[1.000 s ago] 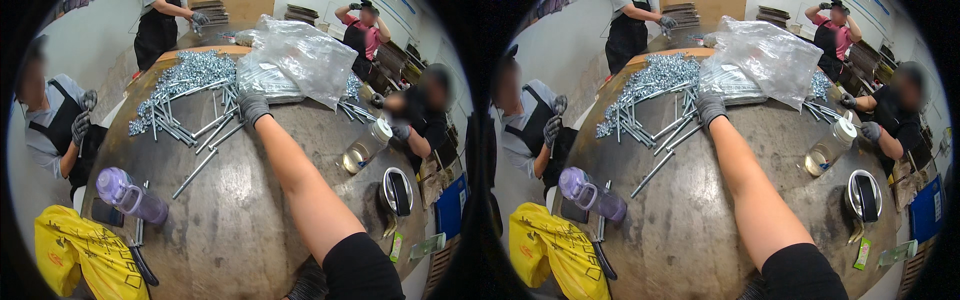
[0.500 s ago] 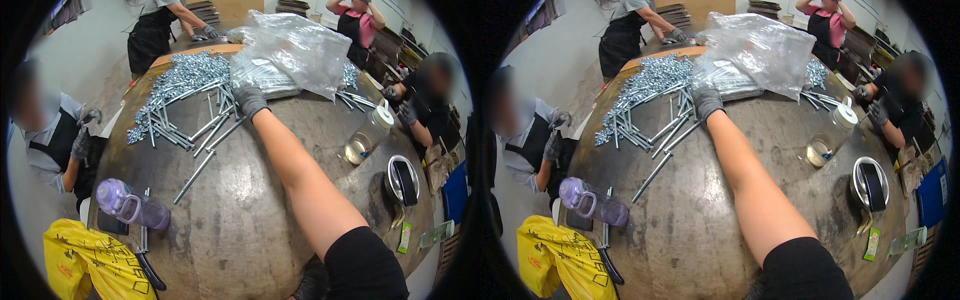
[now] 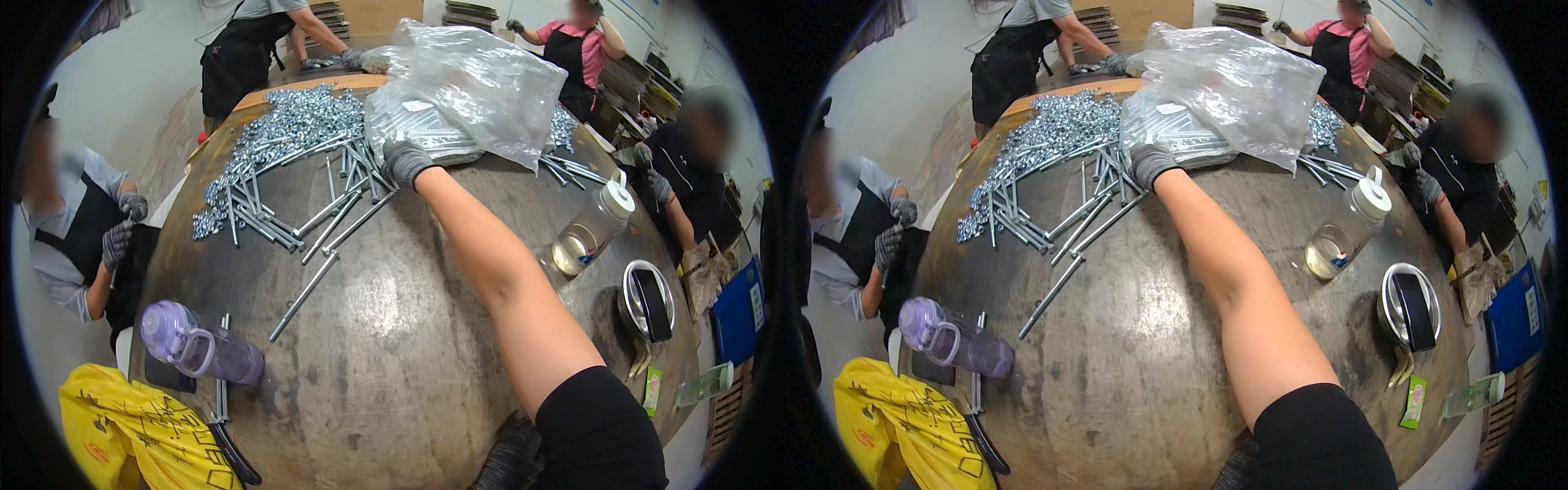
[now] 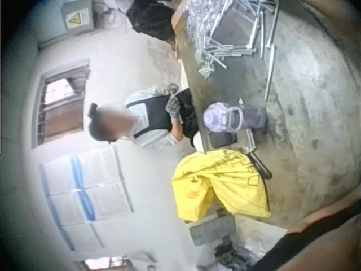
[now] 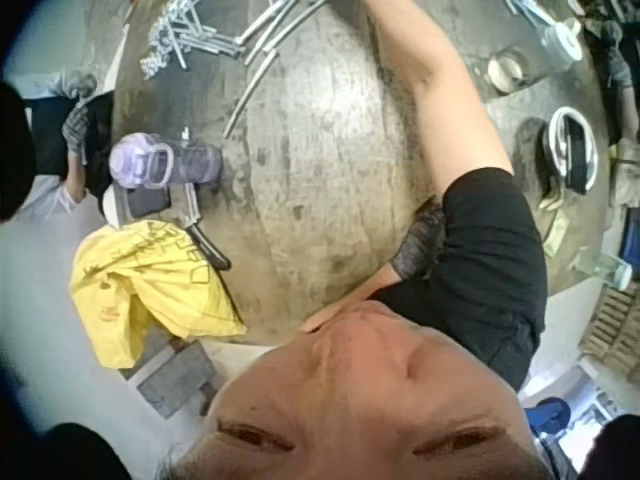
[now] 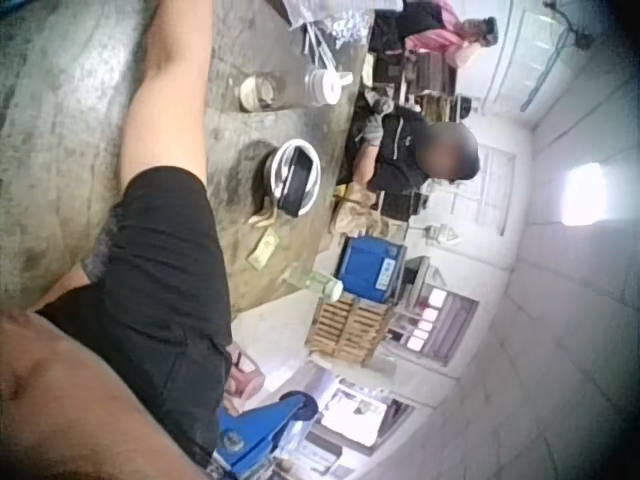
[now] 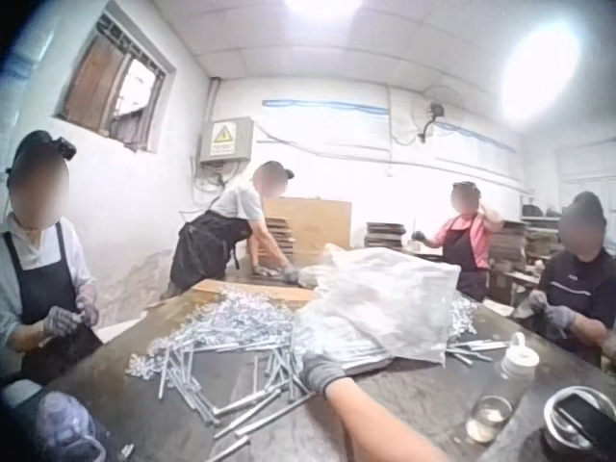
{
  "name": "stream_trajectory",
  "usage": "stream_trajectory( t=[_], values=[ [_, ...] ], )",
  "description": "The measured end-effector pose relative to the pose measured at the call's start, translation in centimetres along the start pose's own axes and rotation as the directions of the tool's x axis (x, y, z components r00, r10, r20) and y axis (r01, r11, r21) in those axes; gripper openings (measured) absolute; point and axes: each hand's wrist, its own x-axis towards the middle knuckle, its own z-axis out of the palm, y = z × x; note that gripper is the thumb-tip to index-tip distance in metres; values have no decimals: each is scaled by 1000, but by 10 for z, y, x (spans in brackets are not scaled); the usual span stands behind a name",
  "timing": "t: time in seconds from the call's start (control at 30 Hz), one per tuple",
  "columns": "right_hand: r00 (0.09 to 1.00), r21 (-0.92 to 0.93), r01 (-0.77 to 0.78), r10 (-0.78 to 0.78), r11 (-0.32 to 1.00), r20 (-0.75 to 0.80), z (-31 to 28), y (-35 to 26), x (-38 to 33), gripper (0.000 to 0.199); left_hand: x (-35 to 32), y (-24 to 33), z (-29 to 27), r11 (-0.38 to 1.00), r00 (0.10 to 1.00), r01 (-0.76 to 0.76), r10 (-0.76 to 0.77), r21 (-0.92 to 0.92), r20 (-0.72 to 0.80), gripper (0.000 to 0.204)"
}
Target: The person unpacks a plastic bag of metal bolts and places them on a table. They then pick up a yellow bag containing nuts and repeatedly pick up bolts and nuts, screwing them together by hand. The assembled fasteners are placed on the table.
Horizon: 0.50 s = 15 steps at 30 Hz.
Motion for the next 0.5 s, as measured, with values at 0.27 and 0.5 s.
stream_trajectory(
  t=[0.27, 0.5],
  values=[
    [981, -53, -140, 131, 989, -144, 17, -22, -5, 30, 4, -2, -2, 1000, 1000, 6, -6, 6, 0, 44],
    [992, -228, -121, 108, 966, -69, 27, -25, 7, 25, 2, -2, -3, 1000, 1000, -2, 2, 3, 0, 43]
  ],
)
